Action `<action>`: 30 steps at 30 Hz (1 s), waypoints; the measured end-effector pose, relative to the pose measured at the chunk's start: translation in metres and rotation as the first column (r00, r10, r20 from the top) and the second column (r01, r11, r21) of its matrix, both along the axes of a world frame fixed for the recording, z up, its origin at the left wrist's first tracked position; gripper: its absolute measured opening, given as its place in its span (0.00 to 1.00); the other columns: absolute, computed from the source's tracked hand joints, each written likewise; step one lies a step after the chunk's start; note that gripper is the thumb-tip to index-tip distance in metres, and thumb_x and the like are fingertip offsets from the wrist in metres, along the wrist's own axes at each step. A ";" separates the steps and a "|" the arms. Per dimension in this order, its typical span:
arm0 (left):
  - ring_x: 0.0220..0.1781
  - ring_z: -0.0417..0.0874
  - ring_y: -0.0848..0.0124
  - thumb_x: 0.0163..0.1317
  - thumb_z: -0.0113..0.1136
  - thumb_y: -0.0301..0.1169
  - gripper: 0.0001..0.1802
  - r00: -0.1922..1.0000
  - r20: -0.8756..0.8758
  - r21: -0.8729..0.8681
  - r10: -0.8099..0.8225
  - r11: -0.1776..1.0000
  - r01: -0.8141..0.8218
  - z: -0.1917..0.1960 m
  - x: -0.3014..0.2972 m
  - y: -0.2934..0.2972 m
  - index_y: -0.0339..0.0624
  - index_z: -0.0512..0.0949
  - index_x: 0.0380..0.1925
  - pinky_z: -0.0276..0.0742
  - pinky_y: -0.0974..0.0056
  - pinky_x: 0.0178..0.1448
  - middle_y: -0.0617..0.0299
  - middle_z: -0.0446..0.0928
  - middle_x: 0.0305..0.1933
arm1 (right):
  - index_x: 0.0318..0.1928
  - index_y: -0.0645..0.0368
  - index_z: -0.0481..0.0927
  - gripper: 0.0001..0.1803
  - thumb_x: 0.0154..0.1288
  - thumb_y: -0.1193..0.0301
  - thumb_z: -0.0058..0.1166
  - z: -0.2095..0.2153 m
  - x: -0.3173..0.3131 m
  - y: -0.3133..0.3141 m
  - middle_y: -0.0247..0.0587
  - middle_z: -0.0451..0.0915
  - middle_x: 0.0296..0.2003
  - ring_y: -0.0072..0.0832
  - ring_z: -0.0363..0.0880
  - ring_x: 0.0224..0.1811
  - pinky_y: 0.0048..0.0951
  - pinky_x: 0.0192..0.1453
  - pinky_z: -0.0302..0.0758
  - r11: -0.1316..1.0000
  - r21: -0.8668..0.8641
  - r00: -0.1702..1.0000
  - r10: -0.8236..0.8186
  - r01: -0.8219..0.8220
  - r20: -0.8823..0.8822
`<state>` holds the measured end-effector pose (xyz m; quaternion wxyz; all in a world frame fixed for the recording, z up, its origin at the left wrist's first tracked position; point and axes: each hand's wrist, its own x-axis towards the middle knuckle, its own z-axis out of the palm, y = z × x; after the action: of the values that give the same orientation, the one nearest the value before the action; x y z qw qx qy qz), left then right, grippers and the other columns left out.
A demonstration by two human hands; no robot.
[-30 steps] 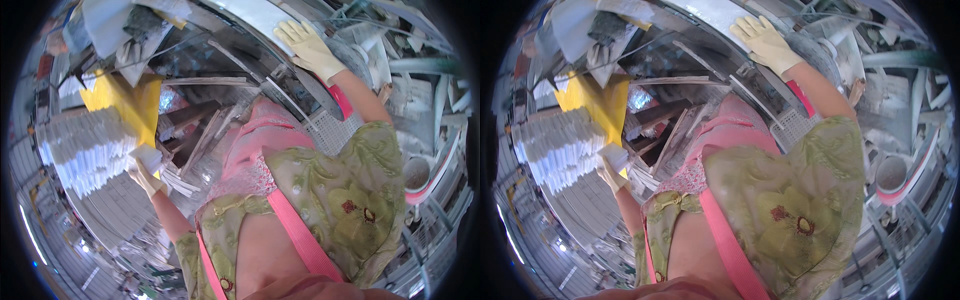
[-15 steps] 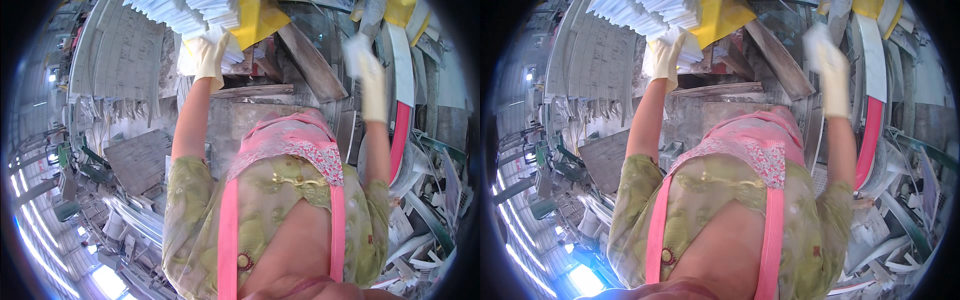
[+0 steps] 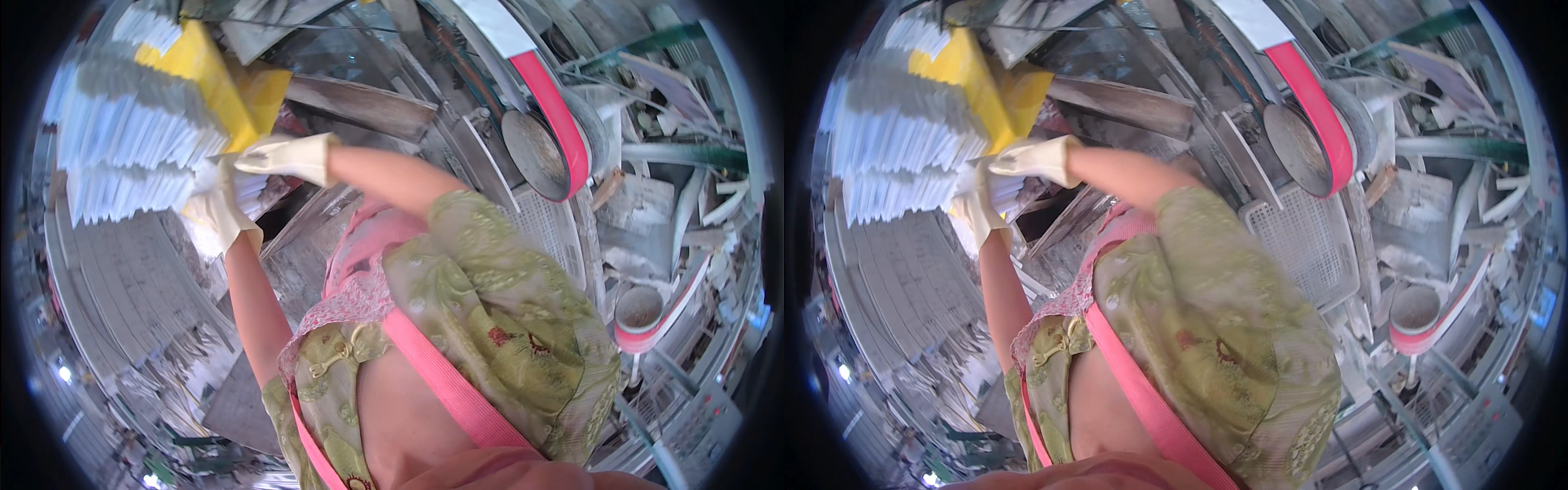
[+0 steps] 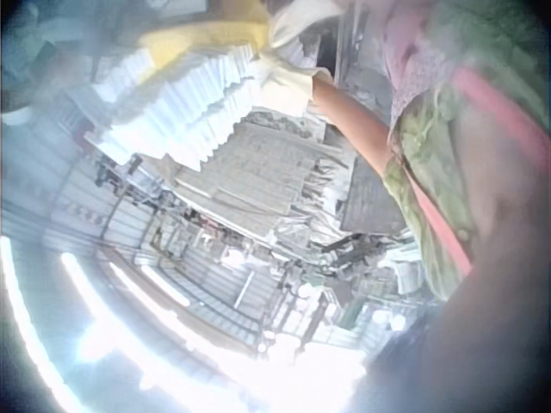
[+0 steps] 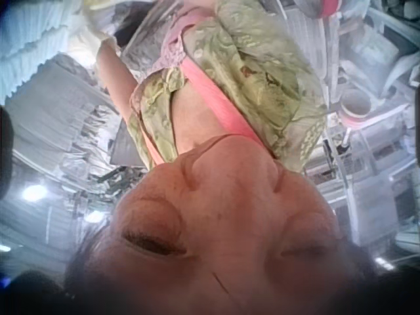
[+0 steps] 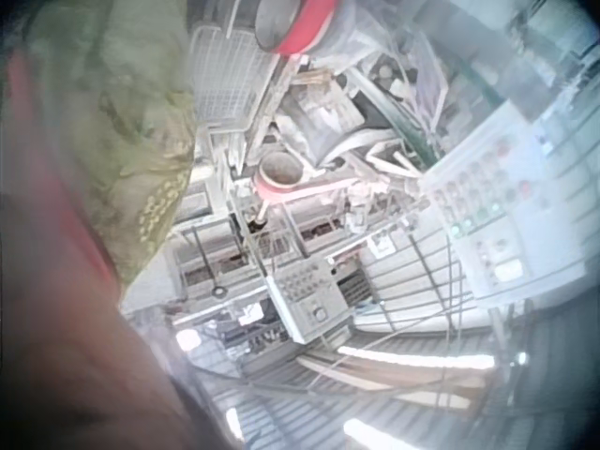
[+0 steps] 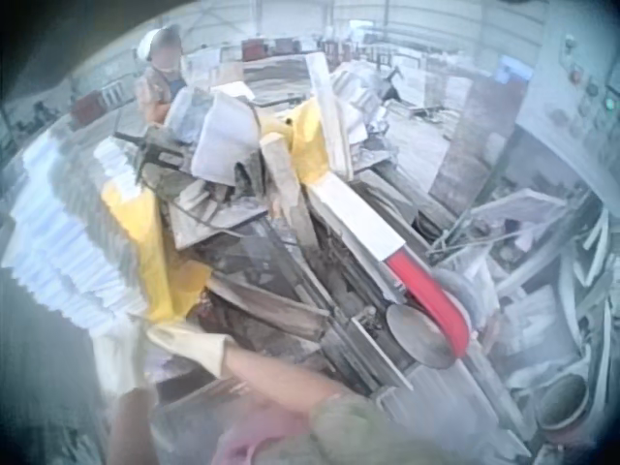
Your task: The person repeatedly picks up white foam blocks from a large pile and stacks them onto a yellow tray. The person handles the blocks one at a time, placing them in neat stacks on the tray.
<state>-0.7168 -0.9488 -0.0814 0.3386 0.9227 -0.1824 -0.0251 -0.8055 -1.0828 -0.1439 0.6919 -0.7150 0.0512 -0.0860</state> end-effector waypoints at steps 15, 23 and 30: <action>0.47 0.85 0.59 0.66 0.69 0.46 0.32 0.941 -0.263 -0.265 0.212 0.922 -0.282 -0.008 -0.014 -0.010 0.30 0.71 0.55 0.87 0.52 0.49 0.48 0.78 0.51 | 0.78 0.55 0.61 0.54 0.59 0.40 0.65 -0.059 -0.385 -0.350 0.50 0.51 0.81 0.47 0.41 0.85 0.50 0.86 0.39 0.395 -0.908 0.684 -0.701 0.138 -0.201; 0.46 0.84 0.59 0.67 0.68 0.45 0.30 0.930 -0.330 -0.311 0.160 0.912 -0.267 -0.020 0.004 -0.002 0.30 0.73 0.55 0.87 0.51 0.48 0.50 0.79 0.50 | 0.75 0.50 0.67 0.46 0.61 0.44 0.63 -0.045 -0.414 -0.379 0.47 0.60 0.78 0.45 0.47 0.84 0.50 0.85 0.44 0.502 -0.853 0.832 -0.529 0.145 -0.170; 0.50 0.83 0.66 0.65 0.70 0.43 0.28 0.945 -0.294 -0.351 0.144 0.903 -0.247 -0.012 -0.011 -0.009 0.32 0.79 0.55 0.80 0.59 0.55 0.54 0.82 0.52 | 0.76 0.55 0.61 0.44 0.64 0.55 0.63 -0.044 -0.357 -0.294 0.47 0.61 0.77 0.41 0.56 0.80 0.43 0.83 0.53 -0.108 -0.989 0.739 -0.674 -0.100 -0.001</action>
<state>-0.7278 -0.9579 -0.0938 0.5342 0.8408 -0.0431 -0.0759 -1.1623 -1.3770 -0.1880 -0.1178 -0.9354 0.3286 -0.0554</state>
